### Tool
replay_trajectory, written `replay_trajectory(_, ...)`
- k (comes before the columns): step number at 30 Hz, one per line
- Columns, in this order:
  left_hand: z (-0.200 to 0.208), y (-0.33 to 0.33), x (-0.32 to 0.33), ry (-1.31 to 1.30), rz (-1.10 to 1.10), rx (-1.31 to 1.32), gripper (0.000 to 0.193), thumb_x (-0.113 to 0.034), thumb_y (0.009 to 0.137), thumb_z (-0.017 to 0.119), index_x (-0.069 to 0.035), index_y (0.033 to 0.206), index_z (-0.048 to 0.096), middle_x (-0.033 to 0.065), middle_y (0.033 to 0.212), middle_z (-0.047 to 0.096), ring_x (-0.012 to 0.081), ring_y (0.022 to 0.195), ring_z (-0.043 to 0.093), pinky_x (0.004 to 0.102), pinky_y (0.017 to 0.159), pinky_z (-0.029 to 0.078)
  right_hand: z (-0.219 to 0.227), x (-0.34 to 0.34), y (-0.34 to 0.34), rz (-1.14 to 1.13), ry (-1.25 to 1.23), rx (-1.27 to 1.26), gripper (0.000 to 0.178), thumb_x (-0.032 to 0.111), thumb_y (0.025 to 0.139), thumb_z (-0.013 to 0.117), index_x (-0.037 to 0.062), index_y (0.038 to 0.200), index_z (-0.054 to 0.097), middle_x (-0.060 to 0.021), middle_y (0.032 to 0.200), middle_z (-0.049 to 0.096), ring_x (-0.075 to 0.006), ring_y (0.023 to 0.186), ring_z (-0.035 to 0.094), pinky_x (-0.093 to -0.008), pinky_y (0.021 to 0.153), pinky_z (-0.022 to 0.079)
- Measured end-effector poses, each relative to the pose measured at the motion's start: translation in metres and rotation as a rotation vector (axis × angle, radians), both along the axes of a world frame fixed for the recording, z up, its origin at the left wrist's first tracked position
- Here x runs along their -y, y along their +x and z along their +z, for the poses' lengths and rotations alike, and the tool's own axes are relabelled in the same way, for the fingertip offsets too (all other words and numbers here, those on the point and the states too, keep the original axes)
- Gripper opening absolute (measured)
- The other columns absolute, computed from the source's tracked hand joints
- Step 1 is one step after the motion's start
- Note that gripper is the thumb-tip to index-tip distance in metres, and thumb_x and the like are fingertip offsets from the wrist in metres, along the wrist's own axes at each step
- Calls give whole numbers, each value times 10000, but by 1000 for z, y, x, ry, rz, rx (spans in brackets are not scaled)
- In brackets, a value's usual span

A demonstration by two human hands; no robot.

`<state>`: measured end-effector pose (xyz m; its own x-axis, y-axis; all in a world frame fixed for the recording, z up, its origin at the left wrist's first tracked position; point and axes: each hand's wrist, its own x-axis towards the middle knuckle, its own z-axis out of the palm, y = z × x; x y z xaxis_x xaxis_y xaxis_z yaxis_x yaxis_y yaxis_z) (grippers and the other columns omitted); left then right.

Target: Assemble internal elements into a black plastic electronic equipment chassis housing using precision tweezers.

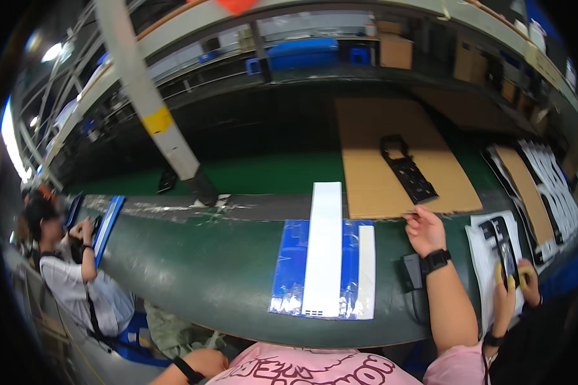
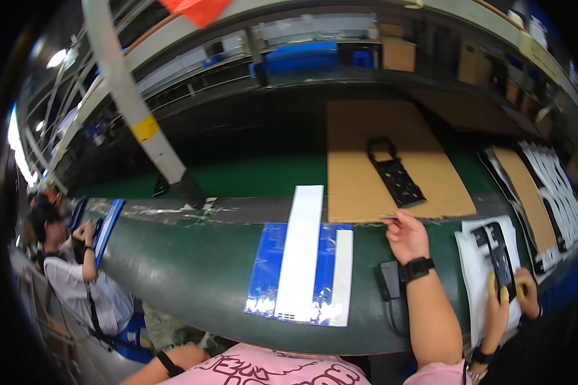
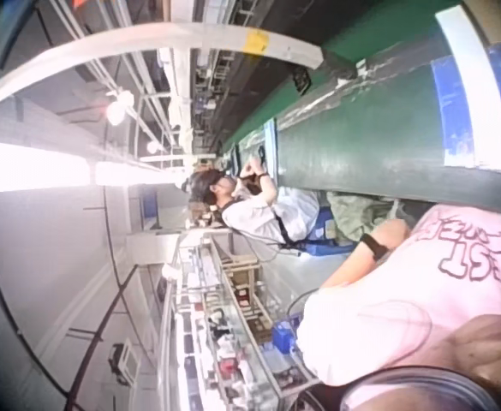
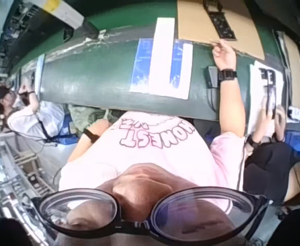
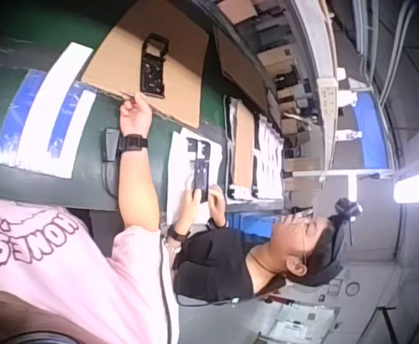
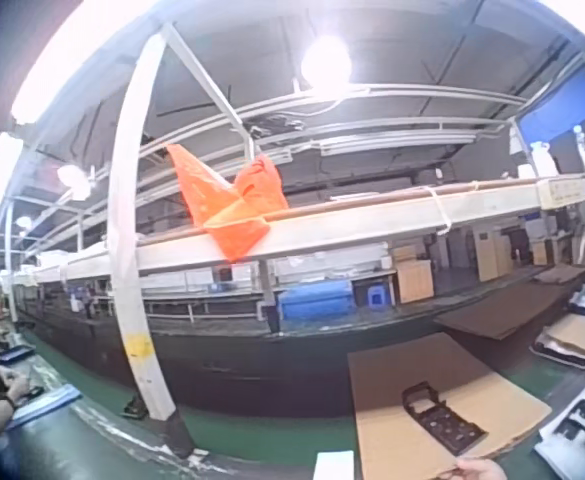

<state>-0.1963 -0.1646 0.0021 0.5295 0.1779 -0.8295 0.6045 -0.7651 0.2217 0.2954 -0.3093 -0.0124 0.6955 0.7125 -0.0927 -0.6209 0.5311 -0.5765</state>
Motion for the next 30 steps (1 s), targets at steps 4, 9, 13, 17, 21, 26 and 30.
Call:
replay_trajectory(4, 71, 36, -10, -404, 85, 209, 238, -168, 729, 503, -9, 885, 588, 143, 839, 609, 237, 750, 575, 292, 709, 440, 0, 2, 2, 5, -4, 58, 43, 80, 759, 527, 60, 794, 512, -133, 705, 563, -121, 518, 465, -208, 427, 349)
replay_trajectory(9, 120, 71, -51, -558, 223, 513, 231, -166, 828, 484, 35, 824, 600, 107, 918, 606, 173, 819, 564, 261, 739, 429, 4, -4, 0, 4, -45, 40, 34, 65, 754, 524, 62, 782, 504, -109, 680, 551, -132, 522, 481, -212, 423, 342)
replay_trajectory(13, 109, 126, -108, -815, 296, 750, 464, -314, 883, 353, 36, 696, 593, 190, 817, 603, 265, 760, 586, 346, 715, 447, 2, -13, 0, -5, -65, 70, 42, 35, 745, 523, 53, 769, 493, -88, 679, 544, -151, 548, 510, -216, 414, 338)
replay_trajectory(17, 29, 170, -177, -1253, 754, 958, 449, -330, 895, 298, 27, 789, 549, 181, 786, 590, 250, 700, 598, 324, 644, 488, 4, -8, -1, 31, -44, 39, 67, 34, 748, 519, 89, 781, 501, -90, 727, 564, -157, 563, 517, -219, 416, 343)
replay_trajectory(21, 1, 196, -188, -1401, 815, 1042, 387, -281, 886, 351, 31, 1088, 456, 139, 819, 594, 216, 702, 590, 294, 672, 475, 1, -10, -5, 42, -66, 42, 59, 48, 753, 515, 92, 791, 528, -75, 747, 577, -159, 606, 531, -225, 426, 356)
replay_trajectory(26, -8, 189, -184, -1439, 801, 1083, 365, -122, 831, 475, 44, 1145, 389, 175, 956, 564, 233, 865, 570, 314, 805, 445, -2, -5, -5, 18, -62, 50, 65, 59, 755, 508, 70, 803, 551, -86, 756, 588, -156, 586, 520, -224, 428, 360)
replay_trajectory(30, -11, 198, -189, -1491, 797, 994, 401, -44, 808, 470, 26, 1187, 357, 227, 1110, 474, 296, 1026, 490, 374, 899, 382, 0, -3, -7, -20, -99, 112, 60, 96, 765, 504, 73, 815, 525, -38, 734, 547, -122, 564, 459, -210, 431, 358)
